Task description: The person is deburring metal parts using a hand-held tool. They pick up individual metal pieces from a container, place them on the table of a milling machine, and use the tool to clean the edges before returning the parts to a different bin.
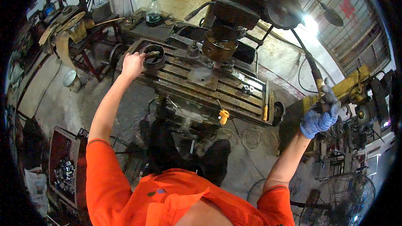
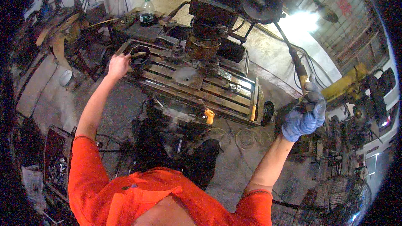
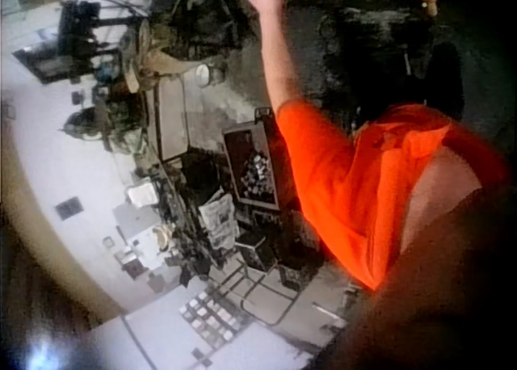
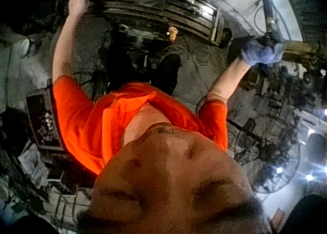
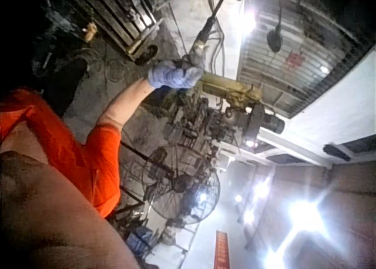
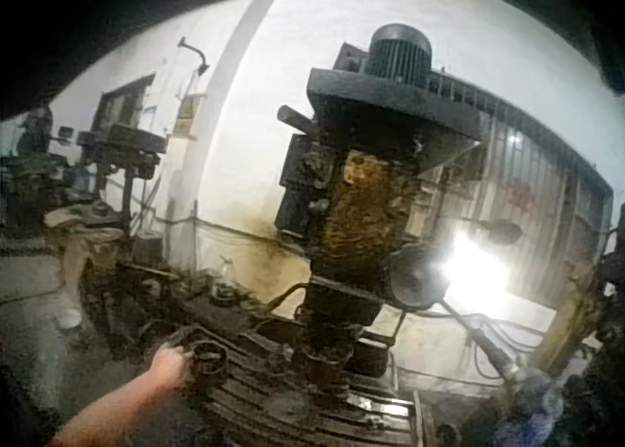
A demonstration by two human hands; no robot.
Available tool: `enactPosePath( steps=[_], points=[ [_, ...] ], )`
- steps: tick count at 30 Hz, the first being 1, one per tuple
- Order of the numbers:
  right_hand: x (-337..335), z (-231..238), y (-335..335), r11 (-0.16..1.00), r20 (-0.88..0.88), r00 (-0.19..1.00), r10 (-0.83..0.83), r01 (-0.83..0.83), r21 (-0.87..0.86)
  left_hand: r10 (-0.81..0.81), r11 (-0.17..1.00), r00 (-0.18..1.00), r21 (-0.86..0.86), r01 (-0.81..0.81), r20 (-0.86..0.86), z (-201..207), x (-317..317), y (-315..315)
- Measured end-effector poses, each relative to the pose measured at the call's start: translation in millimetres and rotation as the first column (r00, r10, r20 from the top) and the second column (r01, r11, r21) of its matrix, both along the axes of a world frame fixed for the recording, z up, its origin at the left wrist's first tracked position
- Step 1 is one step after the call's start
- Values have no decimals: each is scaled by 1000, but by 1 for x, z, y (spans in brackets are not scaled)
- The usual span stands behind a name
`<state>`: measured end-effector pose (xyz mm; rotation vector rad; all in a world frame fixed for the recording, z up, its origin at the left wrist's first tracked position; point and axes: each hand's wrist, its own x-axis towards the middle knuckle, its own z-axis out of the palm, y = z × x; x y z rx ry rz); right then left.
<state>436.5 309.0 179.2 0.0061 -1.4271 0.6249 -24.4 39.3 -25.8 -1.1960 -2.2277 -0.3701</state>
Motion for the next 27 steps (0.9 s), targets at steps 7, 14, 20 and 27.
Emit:
enactPosePath(
  steps=[7,14,20,27],
  points=[
    [-3,2,-4,992,39,991,-125,125,1,53,970,989,-241,-17,142,5,-16,19],
    [3,2,5,991,5,991,131,-131,0,43,998,986,-54,-35,161,28,0,-10],
    [4,1,6,997,17,997,73,-72,-38,81,985,975,-167,-46,207,45,27,-53],
    [15,-5,19,996,66,994,91,-90,-28,59,988,921,108,-108,384,54,36,-73]
  ],
)
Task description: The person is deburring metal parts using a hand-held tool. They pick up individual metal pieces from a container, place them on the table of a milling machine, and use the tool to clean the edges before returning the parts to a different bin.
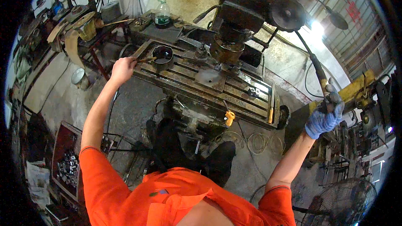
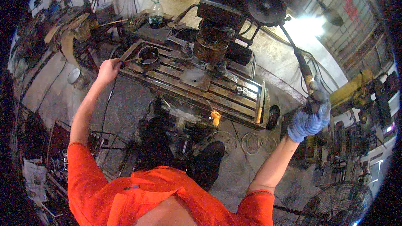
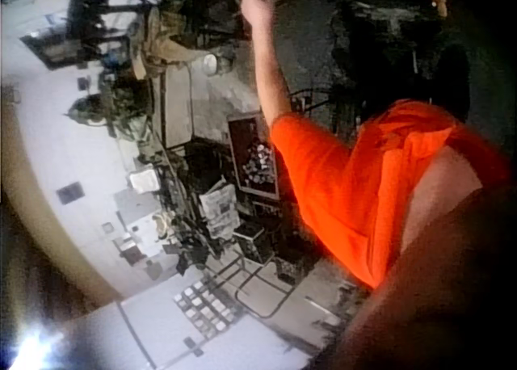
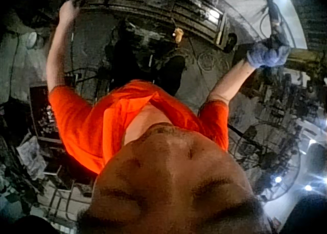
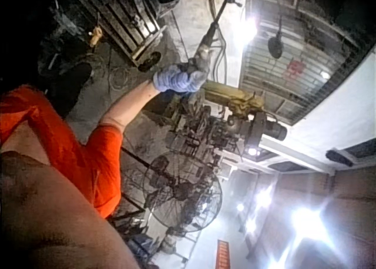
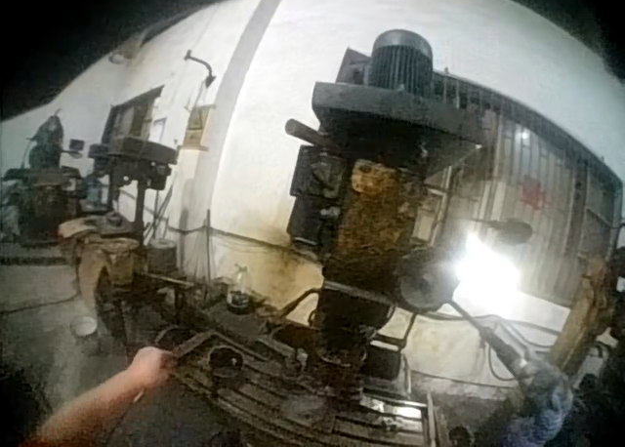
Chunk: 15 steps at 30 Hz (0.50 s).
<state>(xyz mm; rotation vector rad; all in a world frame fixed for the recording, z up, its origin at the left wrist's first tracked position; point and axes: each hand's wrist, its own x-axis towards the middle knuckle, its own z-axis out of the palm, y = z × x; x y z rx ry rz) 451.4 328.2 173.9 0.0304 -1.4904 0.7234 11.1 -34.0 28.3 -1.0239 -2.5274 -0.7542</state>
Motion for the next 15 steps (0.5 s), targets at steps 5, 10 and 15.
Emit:
enactPosePath(
  steps=[5,10,15],
  points=[
    [-2,0,-3,996,35,995,-93,93,15,70,990,963,97,-99,262,-26,-13,1],
    [-5,-5,-7,991,29,999,-43,38,130,46,971,988,226,-78,146,-21,12,29],
    [-8,-5,-10,997,-94,994,-64,60,-49,-261,936,758,348,48,598,-18,72,130]
  ],
)
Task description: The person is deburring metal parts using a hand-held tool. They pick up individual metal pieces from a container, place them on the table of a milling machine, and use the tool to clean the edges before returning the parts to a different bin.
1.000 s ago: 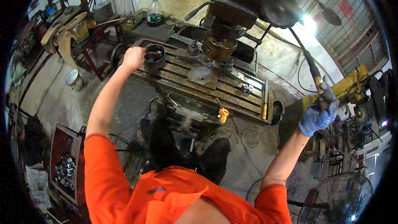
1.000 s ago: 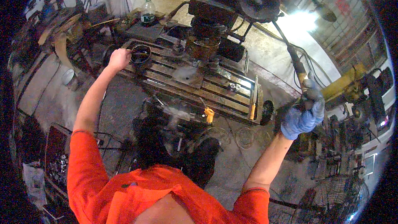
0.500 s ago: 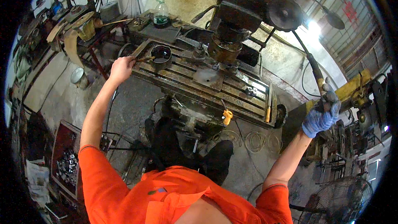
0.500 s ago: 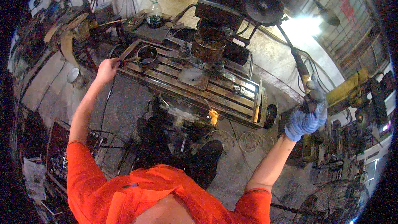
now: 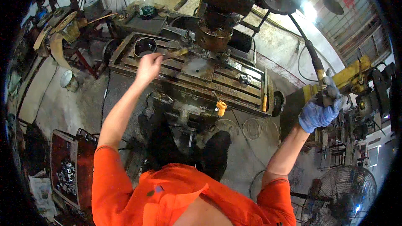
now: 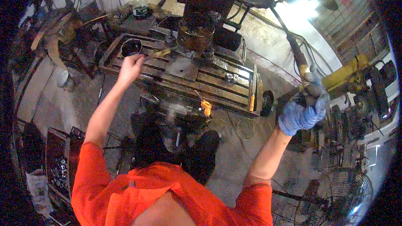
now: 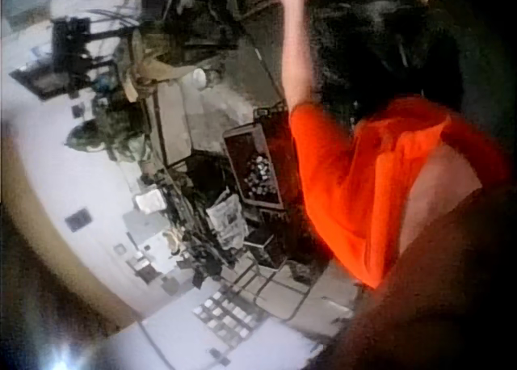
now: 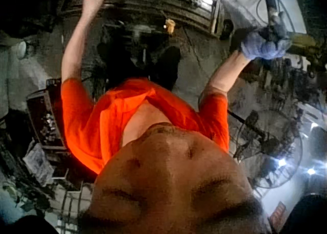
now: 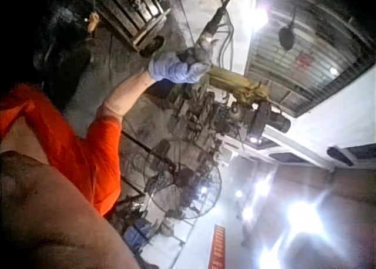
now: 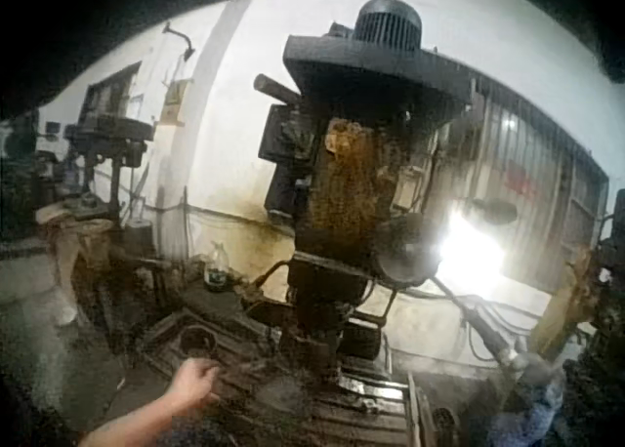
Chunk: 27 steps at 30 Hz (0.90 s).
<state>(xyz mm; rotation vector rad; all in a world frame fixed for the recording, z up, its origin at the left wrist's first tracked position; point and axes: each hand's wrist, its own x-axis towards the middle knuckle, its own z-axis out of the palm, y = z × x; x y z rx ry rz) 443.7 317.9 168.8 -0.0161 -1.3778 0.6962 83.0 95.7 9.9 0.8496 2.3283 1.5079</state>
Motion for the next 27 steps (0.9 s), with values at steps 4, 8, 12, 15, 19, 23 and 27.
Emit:
enactPosePath(
  steps=[4,8,12,15,19,23,27],
  points=[
    [-7,3,-12,990,58,988,-140,141,-12,108,987,967,143,-76,-230,-42,-6,68],
    [-5,1,-6,1000,30,999,-15,14,4,191,954,895,289,-73,-404,-68,0,103],
    [-12,3,-17,990,-74,997,13,-23,-137,141,977,962,193,-96,-233,-69,9,109],
    [-11,-4,-13,988,20,988,-150,151,-29,98,984,979,167,-68,-179,-75,8,111],
    [-9,-15,-13,991,-54,998,-35,27,-132,84,988,971,144,-53,-222,-75,7,106],
    [-9,-20,-12,985,-63,997,42,-52,-164,36,990,982,142,-10,-186,-68,7,97],
    [-9,-26,-13,977,-49,999,16,-26,-209,40,992,971,126,-10,-237,-53,5,64]
  ],
)
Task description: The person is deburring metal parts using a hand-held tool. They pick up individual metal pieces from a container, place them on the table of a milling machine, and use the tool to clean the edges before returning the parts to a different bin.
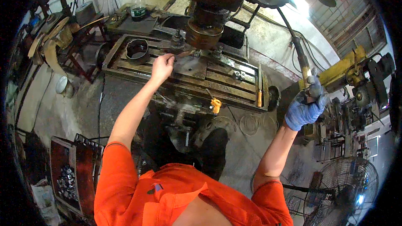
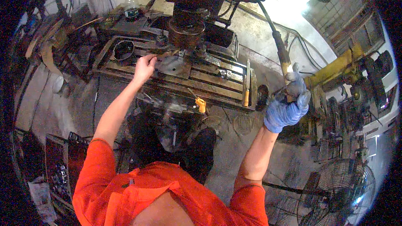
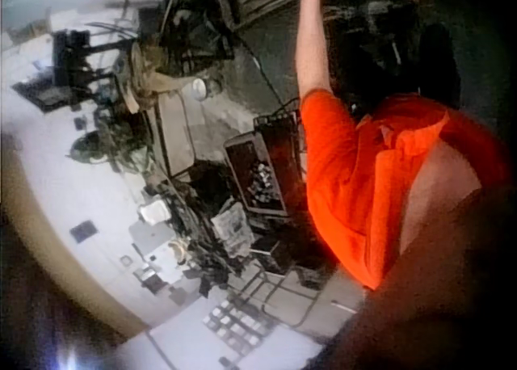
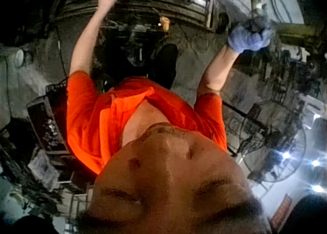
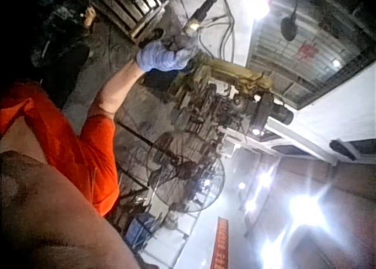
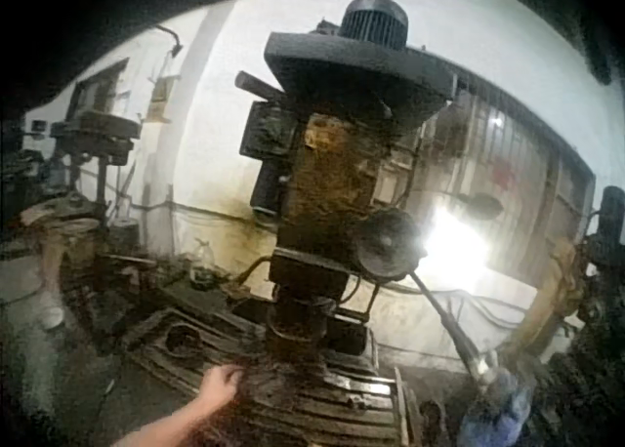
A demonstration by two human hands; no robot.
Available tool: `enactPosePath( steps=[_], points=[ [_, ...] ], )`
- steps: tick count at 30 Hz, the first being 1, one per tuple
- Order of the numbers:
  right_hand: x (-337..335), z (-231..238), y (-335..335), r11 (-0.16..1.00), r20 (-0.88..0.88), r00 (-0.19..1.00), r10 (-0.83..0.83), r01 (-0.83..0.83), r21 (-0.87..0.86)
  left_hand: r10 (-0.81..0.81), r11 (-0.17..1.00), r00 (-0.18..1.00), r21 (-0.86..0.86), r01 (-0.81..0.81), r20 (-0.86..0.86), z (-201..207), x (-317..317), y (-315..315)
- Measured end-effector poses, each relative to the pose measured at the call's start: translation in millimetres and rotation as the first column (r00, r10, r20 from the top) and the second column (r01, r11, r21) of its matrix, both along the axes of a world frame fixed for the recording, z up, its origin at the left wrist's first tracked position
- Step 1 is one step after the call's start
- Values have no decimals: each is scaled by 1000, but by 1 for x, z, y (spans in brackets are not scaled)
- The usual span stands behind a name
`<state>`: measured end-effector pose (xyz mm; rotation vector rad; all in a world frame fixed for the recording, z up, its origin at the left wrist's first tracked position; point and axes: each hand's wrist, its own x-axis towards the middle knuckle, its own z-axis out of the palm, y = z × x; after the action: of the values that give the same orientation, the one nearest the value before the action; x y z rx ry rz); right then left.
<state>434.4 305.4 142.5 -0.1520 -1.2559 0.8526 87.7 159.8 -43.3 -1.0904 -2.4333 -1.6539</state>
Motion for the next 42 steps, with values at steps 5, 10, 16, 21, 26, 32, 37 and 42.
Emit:
enactPosePath(
  steps=[5,10,16,21,26,32,37,42],
  points=[
    [-2,-8,-4,997,-13,999,49,-50,-55,182,977,946,-62,-205,-267,16,-32,-62],
    [-2,-17,-2,997,26,997,-69,70,-15,330,898,769,-68,-434,-548,14,-73,-96],
    [2,-29,7,991,-12,992,125,-124,45,289,825,725,-221,-520,-625,-12,-81,-99],
    [3,-35,7,972,52,985,167,-173,156,263,827,753,-261,-498,-603,-22,-69,-96],
    [1,-27,3,993,10,996,88,-89,81,228,826,799,-324,-461,-556,-22,-66,-97],
    [4,-18,13,979,103,978,182,-190,75,241,833,802,-307,-460,-547,-2,-66,-163],
    [60,-23,46,837,-349,851,392,-487,-248,428,701,750,-339,-628,-505,16,-69,-295],
    [31,-5,28,739,72,811,-580,487,466,679,386,581,-456,-802,-448,17,-46,-489]
  ],
)
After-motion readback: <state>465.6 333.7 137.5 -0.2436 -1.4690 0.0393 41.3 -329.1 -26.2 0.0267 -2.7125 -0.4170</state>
